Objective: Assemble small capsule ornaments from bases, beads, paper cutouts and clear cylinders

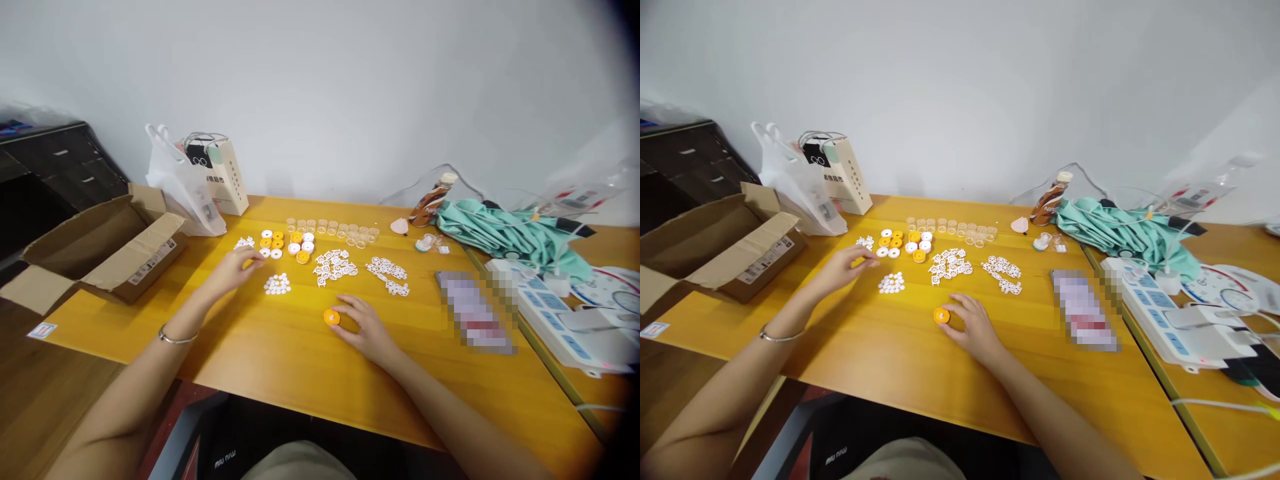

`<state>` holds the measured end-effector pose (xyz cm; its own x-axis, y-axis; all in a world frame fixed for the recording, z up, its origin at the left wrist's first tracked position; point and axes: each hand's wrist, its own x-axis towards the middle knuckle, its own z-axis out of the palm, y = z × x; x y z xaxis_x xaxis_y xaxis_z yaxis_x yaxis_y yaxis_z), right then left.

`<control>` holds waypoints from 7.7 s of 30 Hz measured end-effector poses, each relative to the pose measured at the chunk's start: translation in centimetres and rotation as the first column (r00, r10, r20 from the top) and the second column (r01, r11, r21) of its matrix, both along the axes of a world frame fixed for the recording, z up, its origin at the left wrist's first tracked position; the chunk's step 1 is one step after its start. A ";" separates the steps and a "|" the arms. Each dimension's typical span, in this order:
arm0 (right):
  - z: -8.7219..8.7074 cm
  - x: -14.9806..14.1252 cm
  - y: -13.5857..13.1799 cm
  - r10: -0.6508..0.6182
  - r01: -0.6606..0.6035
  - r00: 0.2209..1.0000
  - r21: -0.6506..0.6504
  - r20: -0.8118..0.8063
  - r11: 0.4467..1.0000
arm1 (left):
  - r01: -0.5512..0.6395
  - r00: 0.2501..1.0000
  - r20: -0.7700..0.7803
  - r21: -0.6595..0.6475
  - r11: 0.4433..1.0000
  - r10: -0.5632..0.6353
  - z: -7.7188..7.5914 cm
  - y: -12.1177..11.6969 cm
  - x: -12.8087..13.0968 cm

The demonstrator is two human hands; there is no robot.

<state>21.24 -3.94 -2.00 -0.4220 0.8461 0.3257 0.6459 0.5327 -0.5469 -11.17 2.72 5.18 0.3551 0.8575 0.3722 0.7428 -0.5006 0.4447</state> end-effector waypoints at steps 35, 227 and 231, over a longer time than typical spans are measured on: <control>-0.2 -0.4 0.4 0.007 -0.008 1.000 0.024 0.020 1.000 | 0.368 0.912 -0.237 0.111 0.923 -0.335 -3.3 -3.3 8.8; -0.2 -0.2 2.1 0.074 -0.076 0.995 -0.023 -0.061 0.997 | 0.278 0.862 -0.368 -0.233 0.932 -0.349 -0.2 0.5 4.2; -0.2 -0.2 2.1 0.073 -0.074 0.996 -0.022 -0.048 0.997 | 0.426 0.873 -0.277 0.032 0.904 -0.401 -1.0 -0.9 6.8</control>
<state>21.00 -1.81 -2.21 -0.4676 0.8211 0.3274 0.5787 0.5643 -0.5888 -4.39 1.86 4.15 0.7636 0.5788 0.2863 0.5412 -0.8155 0.2050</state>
